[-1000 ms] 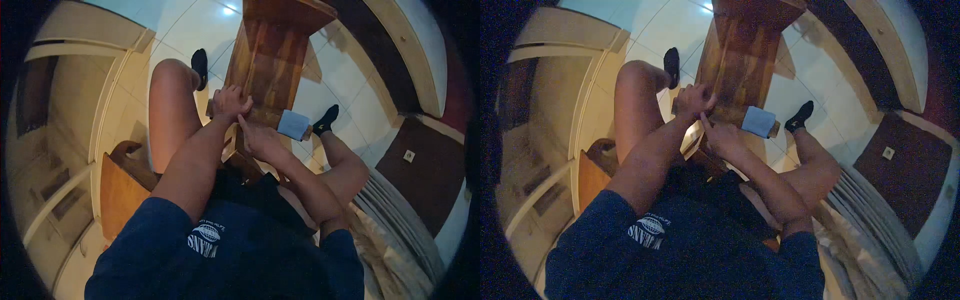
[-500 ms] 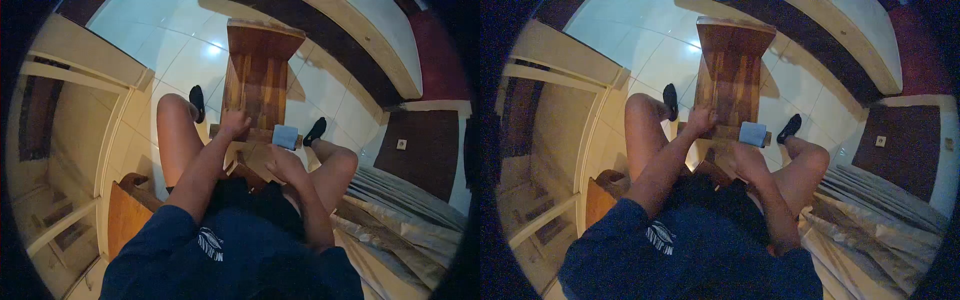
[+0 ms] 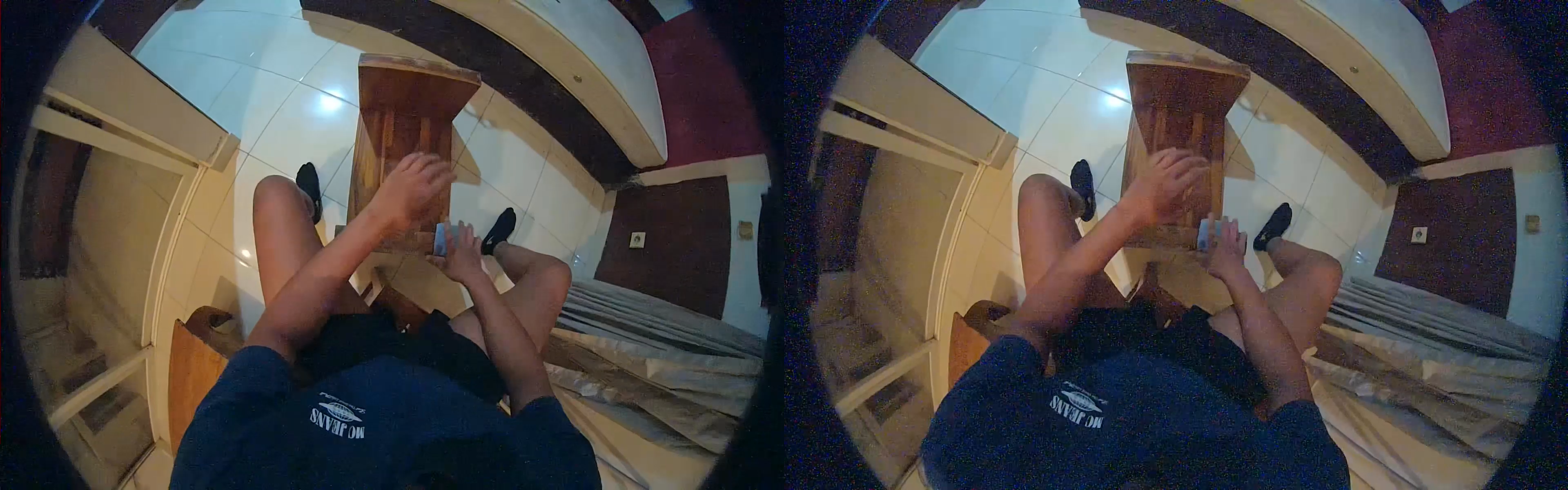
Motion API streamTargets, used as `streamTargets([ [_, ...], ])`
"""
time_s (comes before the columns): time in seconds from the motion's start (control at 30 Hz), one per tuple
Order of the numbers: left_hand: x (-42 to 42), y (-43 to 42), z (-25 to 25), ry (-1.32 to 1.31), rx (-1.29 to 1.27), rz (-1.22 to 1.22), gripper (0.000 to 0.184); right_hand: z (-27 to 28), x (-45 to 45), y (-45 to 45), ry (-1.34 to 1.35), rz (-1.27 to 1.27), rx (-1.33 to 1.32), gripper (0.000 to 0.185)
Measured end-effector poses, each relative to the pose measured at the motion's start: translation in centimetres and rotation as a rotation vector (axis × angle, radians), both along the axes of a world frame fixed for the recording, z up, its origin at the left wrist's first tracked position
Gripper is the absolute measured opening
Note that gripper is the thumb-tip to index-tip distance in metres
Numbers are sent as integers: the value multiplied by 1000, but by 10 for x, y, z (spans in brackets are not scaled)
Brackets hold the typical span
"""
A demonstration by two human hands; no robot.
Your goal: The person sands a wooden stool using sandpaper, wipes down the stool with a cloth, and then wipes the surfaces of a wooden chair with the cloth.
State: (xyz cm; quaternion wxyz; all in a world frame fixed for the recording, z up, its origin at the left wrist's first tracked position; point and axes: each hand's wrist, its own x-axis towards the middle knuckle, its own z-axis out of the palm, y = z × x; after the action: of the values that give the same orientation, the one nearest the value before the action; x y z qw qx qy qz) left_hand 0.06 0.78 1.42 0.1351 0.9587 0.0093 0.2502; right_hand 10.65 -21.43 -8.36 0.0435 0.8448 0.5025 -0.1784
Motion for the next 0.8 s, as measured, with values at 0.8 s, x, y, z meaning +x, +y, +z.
streamTargets([
  [0.8, -36, 87, 30, 72, -435, 416, 39, -63, -150, 128, 15, 336, 445, 94],
])
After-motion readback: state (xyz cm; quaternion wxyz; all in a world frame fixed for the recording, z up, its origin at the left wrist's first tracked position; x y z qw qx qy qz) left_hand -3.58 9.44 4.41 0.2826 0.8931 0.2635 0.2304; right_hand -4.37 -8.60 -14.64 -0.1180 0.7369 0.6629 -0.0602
